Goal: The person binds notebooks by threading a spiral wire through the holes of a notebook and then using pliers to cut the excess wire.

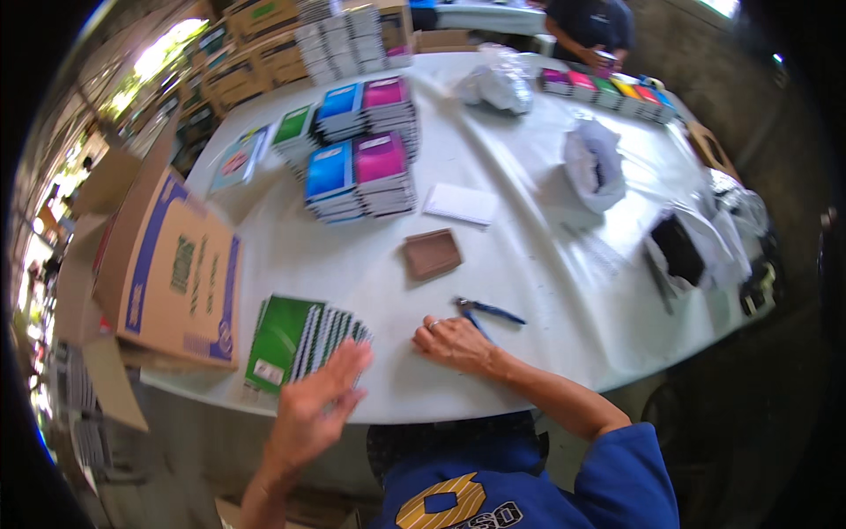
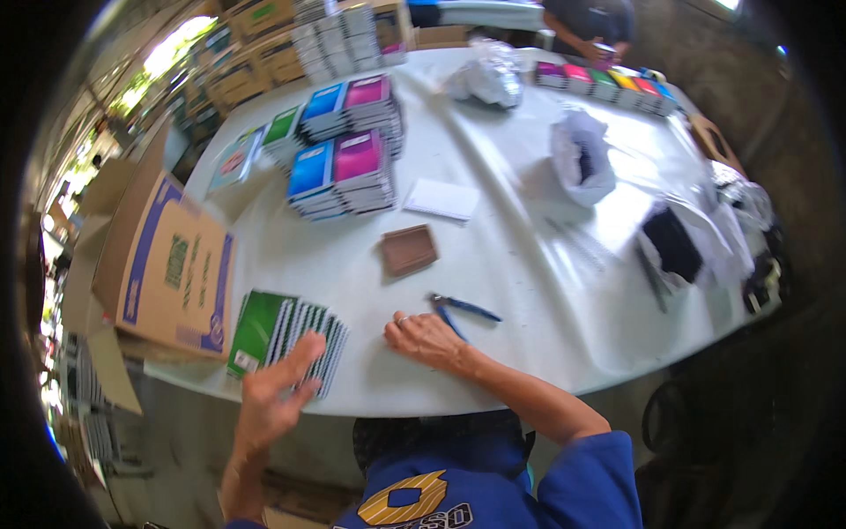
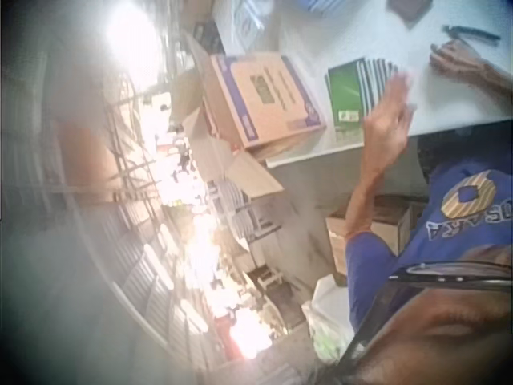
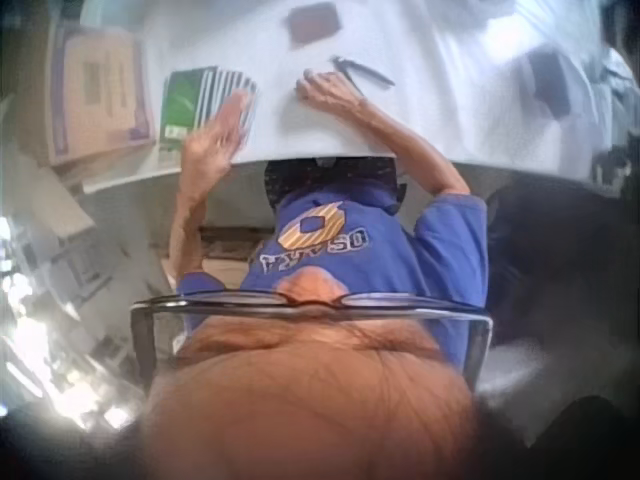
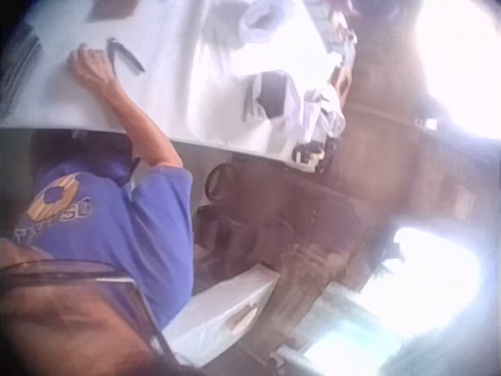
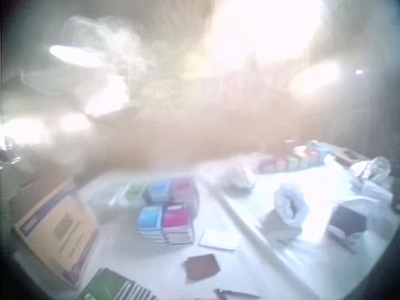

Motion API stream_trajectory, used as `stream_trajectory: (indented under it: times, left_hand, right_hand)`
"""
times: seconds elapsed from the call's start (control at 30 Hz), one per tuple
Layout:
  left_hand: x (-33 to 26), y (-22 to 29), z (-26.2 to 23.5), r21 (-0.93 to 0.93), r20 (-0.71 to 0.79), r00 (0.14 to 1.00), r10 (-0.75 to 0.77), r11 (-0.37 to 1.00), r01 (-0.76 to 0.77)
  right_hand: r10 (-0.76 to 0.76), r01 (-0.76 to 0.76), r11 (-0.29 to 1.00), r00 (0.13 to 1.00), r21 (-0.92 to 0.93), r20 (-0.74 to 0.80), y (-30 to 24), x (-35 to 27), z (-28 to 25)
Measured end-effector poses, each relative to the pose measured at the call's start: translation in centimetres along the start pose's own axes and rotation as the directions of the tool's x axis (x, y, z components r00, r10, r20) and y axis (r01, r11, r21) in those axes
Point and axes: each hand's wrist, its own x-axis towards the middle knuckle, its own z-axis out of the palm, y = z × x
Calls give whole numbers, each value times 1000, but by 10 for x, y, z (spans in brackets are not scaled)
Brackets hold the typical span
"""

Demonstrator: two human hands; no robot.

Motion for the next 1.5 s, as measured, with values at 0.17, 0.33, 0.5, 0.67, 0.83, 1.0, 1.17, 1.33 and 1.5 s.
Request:
stream_trajectory:
  times: [0.17, 0.33, 0.5, 0.67, 0.83, 1.0, 1.17, 1.33, 1.5]
  left_hand:
    - [-19, -4, 72, -145, 9, 998, 62, 988, -60]
    - [-17, -8, 123, -68, 81, 984, 158, 986, -153]
    - [-9, -15, 136, -10, 108, 974, 200, 980, -200]
    - [6, -25, 137, -25, 177, 947, 268, 963, -268]
    - [33, -21, 139, -110, 223, 928, 299, 953, -281]
    - [58, -4, 151, -208, 262, 911, 319, 940, -270]
    - [74, 11, 173, -196, 261, 925, 277, 953, -230]
    - [98, 71, 240, -150, 353, 846, 400, 916, -371]
    - [127, 138, 304, -199, 524, 569, 634, 740, -642]
  right_hand:
    - [133, -125, 968, 991, 215, -24, 17, 8, -26]
    - [328, -360, 931, 745, 65, -581, 145, 30, -121]
    - [613, -722, 678, 454, 137, -646, 295, 47, -175]
    - [833, -883, 393, 460, -257, -307, 352, 24, -162]
    - [725, -782, 605, 619, -150, -303, 370, 10, -168]
    - [423, -548, 803, 801, -235, -423, 302, -33, -192]
    - [444, -586, 804, 704, -100, -554, 173, -116, -242]
    - [473, -865, 458, 43, 204, -880, 84, -292, -240]
    - [487, -888, 101, -350, 450, -800, 29, -418, -168]
